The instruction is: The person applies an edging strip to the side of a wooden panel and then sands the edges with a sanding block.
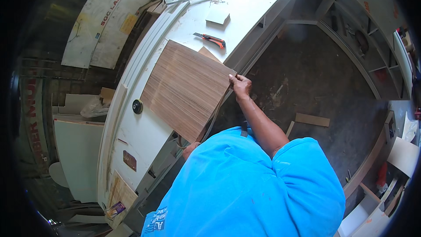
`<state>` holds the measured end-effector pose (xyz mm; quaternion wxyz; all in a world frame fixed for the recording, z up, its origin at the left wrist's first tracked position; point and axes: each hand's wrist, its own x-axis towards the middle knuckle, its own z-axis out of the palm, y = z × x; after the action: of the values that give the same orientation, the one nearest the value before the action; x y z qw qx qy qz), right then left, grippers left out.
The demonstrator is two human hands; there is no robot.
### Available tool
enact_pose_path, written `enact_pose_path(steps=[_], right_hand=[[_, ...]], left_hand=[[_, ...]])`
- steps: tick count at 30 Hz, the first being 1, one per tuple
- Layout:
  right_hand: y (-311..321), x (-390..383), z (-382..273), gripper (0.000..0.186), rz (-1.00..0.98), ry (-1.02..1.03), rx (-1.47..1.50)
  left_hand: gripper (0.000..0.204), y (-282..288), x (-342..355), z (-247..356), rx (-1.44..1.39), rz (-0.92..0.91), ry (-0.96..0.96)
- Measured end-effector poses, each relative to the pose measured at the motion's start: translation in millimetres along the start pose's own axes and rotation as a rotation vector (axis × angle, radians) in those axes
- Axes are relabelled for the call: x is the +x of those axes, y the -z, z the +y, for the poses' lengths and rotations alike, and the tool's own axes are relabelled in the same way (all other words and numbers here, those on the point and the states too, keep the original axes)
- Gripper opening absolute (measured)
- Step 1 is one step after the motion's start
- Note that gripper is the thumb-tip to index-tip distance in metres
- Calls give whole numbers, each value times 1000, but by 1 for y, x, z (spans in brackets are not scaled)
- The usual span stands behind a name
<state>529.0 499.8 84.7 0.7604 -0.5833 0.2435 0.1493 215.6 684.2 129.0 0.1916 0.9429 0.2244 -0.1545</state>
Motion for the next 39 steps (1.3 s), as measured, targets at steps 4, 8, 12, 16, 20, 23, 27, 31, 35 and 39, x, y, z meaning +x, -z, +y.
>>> enact_pose_path(steps=[4, 8, 12, 16, 20, 23, 27, 31, 35, 39], right_hand=[[0, -3, -4, 23, 9, 41, -30], [2, -1, -6, 23, -9, 46, -49], [-1, -1, -6, 24, 22, 46, -62], [-1, 3, -2, 26, 1, 34, -38], [0, 4, -1, 26, 24, 27, -41], [-1, 2, -2, 26, 23, 19, -46], [2, 5, 4, 26, 17, 16, 6], [-5, 3, 6, 24, 63, 51, 80], [-5, 6, 9, 24, 80, 50, 67], [-3, 10, 10, 23, 58, -7, 100]], left_hand=[[26, 4, 1, 5, -38, -37, 31], [27, 1, 0, 2, -91, -20, 10], [28, -9, -4, -9, -151, 13, -16], [29, -15, -12, -22, -255, 9, 53], [26, -7, -21, -25, -164, 84, -17], [22, -2, -25, -26, -122, 134, -36], [18, 6, -21, -22, -84, 116, -81], [14, 7, -9, -33, 37, 119, -184], [16, 9, 2, -37, 199, 14, -279], [15, 13, 14, -39, 111, 12, -403]])
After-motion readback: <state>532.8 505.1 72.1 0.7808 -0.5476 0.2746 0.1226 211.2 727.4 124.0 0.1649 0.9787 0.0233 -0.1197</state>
